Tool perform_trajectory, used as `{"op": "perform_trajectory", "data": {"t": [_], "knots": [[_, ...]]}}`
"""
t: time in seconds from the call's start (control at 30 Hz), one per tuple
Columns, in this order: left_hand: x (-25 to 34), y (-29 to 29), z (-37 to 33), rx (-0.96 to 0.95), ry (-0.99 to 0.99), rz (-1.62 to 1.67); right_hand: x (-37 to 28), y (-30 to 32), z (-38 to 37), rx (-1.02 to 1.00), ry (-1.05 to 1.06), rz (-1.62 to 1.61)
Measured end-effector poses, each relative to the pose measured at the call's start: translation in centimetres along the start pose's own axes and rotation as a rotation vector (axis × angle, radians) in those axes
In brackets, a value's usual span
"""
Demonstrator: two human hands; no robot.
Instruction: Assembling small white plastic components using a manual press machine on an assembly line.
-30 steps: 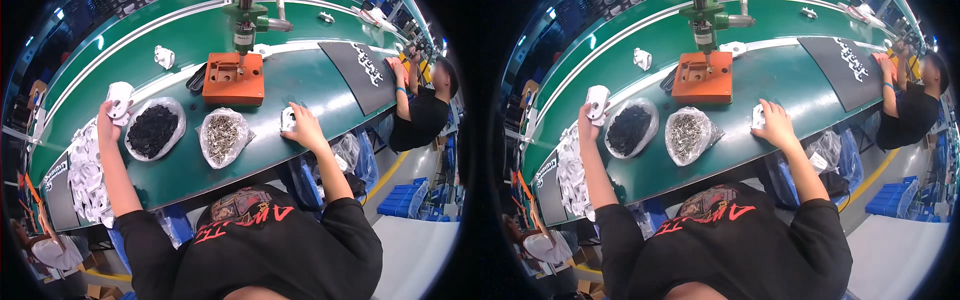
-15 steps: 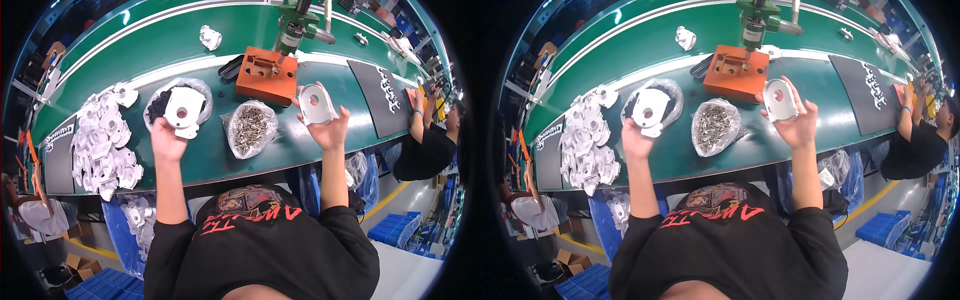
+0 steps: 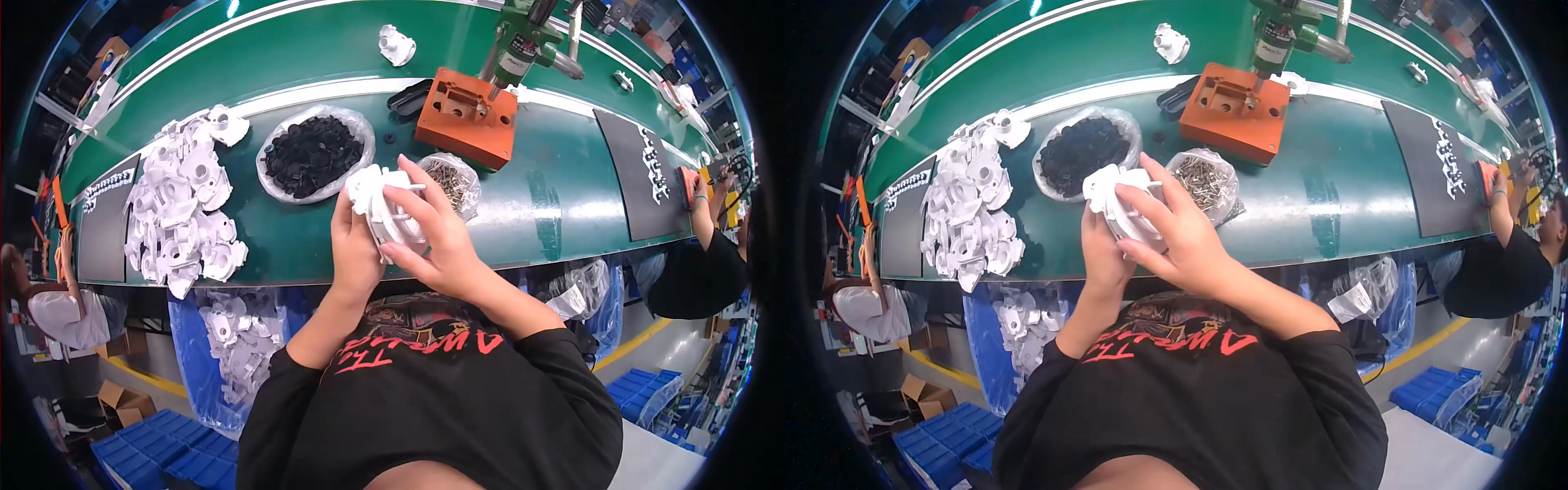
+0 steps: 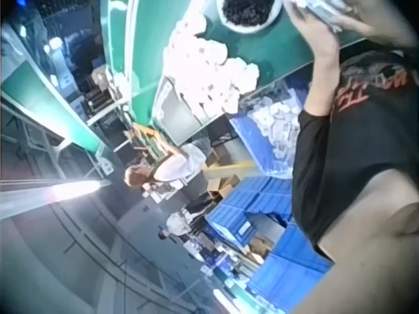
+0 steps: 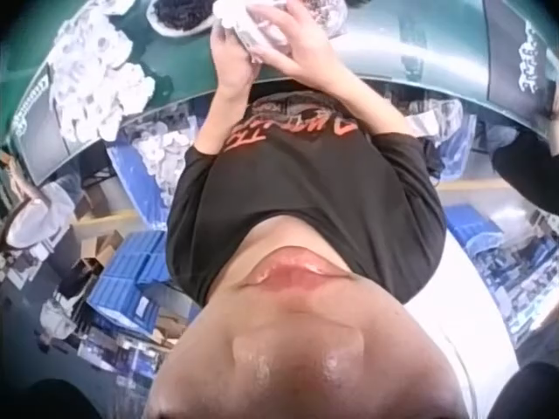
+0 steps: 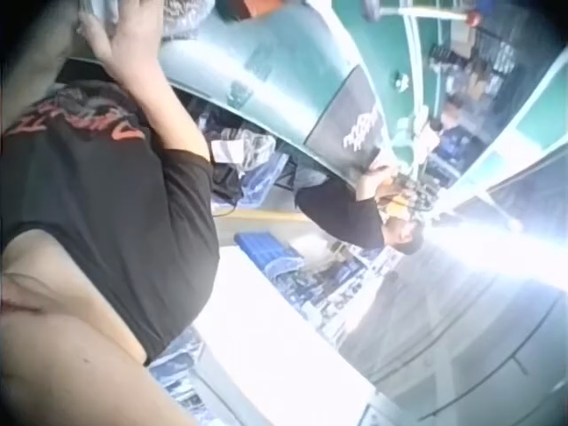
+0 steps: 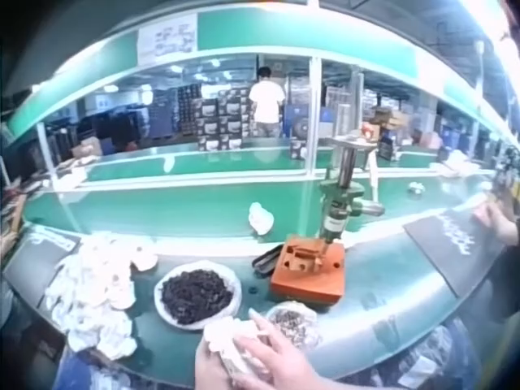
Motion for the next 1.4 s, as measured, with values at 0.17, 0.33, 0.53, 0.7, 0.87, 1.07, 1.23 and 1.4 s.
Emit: {"op": "perform_trajectory", "data": {"t": [0.17, 0.33, 0.53, 0.7, 0.87, 1.07, 1.23, 1.4], "knots": [[1.2, -0.2, 0.6, 0.088, -0.247, -0.216, -0.4, -0.8, 0.2, 0.076, -0.005, 0.011], [1.3, -0.1, 0.3, 0.103, -0.316, -0.318, -0.1, -0.7, -0.1, 0.048, -0.059, -0.021], [1.0, -0.2, 0.3, 0.082, -0.287, -0.291, 0.2, -1.4, 0.2, 0.072, -0.027, -0.019], [1.2, -1.2, 0.3, 0.078, -0.216, -0.197, 0.8, -1.0, -0.2, 0.075, 0.039, -0.032], [1.0, -1.9, 0.5, -0.078, -0.171, 0.083, 1.5, 1.2, -1.8, 0.101, -0.03, -0.021], [0.6, -0.9, 0.5, 0.021, -0.311, -0.229, 1.6, 0.4, -1.2, 0.033, 0.002, -0.011], [2.7, 0.7, -0.3, 0.044, -0.363, -0.262, 2.9, 3.8, -1.0, 0.297, -0.128, 0.064], [3.7, 1.7, -1.2, 0.046, -0.399, -0.31, 4.8, 4.6, 0.2, 0.15, -0.198, 0.331]]}}
Point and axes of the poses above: each hand's wrist, its own z-axis away from the middle knuckle, its own y-axis out of the back of the hand, x = y × z, the point moved 4 cm from there along -z, towards the middle knuckle, and after that the axes turned 5 degrees about z, right-handed, at the moved point
